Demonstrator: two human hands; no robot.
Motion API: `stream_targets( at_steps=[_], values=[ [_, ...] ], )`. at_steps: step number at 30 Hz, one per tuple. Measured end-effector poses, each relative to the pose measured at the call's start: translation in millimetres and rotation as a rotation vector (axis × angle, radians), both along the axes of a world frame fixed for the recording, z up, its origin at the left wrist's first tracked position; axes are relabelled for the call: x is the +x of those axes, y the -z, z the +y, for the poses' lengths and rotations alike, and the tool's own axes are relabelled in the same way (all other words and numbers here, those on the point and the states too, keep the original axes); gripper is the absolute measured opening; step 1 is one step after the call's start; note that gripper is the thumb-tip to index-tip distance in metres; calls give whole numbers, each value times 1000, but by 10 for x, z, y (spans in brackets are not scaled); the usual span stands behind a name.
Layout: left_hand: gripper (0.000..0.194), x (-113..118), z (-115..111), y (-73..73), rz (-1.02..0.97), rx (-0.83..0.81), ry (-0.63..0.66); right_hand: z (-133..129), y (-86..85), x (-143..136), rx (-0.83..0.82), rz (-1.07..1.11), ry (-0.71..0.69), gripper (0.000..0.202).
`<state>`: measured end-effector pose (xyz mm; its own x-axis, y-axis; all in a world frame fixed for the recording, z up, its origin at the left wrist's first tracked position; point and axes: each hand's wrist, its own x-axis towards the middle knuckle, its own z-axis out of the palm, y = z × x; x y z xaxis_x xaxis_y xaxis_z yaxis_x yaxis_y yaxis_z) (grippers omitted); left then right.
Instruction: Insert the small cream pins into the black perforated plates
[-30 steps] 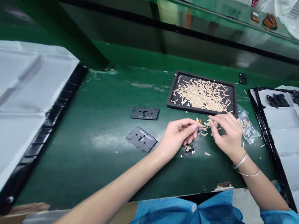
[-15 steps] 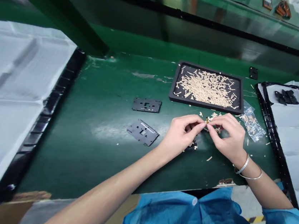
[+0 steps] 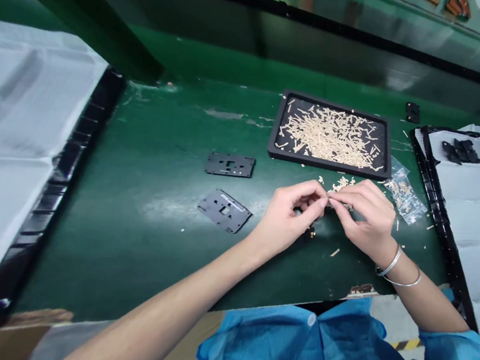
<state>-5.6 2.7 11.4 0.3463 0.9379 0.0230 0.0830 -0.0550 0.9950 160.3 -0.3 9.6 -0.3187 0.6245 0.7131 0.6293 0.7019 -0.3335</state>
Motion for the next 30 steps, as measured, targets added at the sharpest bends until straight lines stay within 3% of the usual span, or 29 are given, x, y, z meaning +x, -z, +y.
stream_targets(
  at_steps=[10, 20, 24, 27, 30],
  values=[
    [16, -11, 3, -3, -36, -35, 1, 21, -22, 25, 14, -22, -81, 9],
    [17, -2, 39, 14, 3, -77, 15, 11, 25, -11, 15, -93, 1, 16],
    [17, -34, 75, 28, -159, -216, 54, 51, -1, 38, -56, -6, 39, 15],
    [19, -56, 109, 25, -340, -388, 123, 97, -15, 100, -40, 23, 117, 13],
    [19, -55, 123, 23, -428, -477, 162, 106, -31, 120, -17, 39, 97, 12]
  ],
)
